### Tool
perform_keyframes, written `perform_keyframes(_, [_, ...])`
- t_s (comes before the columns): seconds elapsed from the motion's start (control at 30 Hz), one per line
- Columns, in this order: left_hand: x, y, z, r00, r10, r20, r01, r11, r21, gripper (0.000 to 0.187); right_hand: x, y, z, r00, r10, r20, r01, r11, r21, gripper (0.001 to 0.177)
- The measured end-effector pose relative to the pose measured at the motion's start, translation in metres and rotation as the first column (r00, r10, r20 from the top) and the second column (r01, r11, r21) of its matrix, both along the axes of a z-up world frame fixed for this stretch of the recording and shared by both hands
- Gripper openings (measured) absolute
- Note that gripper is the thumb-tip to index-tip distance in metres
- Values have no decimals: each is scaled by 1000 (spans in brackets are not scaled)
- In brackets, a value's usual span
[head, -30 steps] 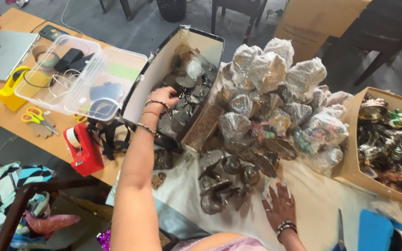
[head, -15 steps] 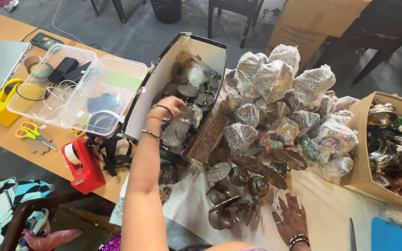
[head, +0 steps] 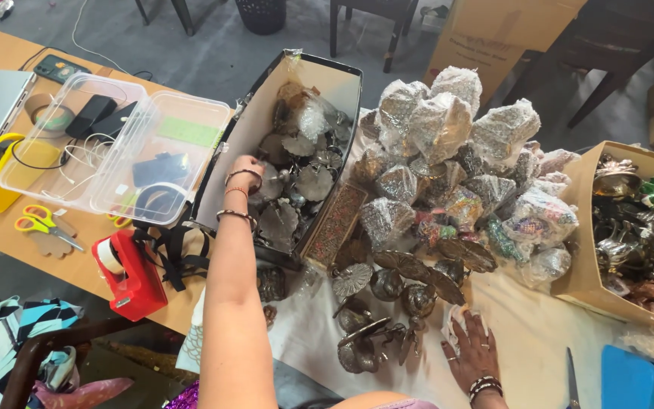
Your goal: The person wipes and handles various small metal and painted figurines, cleaning them with a white cloth before placing them on a work surface.
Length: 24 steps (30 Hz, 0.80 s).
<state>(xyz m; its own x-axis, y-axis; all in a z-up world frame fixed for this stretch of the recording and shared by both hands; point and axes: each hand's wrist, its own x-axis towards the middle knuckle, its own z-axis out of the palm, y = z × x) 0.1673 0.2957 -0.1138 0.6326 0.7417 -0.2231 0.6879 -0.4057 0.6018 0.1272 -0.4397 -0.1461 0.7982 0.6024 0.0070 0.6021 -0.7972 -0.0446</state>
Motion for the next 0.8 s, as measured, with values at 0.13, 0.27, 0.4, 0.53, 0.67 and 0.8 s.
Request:
perform_keyframes(0.13, [-12,-43,54,983,-8,-181,26,995,96,43,0,0,3,1000,0,-12,0,1000,18,66])
perform_keyframes(0.27, [-4,-52,48,983,-39,-180,80,972,223,40,-2,3,9,999,-19,-28,20,1000,21,65])
perform_keyframes(0.4, [0,-60,43,965,-99,-241,161,954,252,42,-4,3,12,1000,-7,-14,7,1000,28,65])
perform_keyframes(0.53, [-2,-61,42,965,-118,-236,169,963,210,42,-5,6,17,999,-18,-29,18,999,26,67])
perform_keyframes(0.67, [-2,-53,42,979,-94,-180,136,962,235,43,-5,7,20,997,-52,-58,51,998,-35,68])
perform_keyframes(0.8, [-10,-50,64,986,15,168,-69,945,320,36,-6,7,20,998,-47,-50,45,998,-35,68])
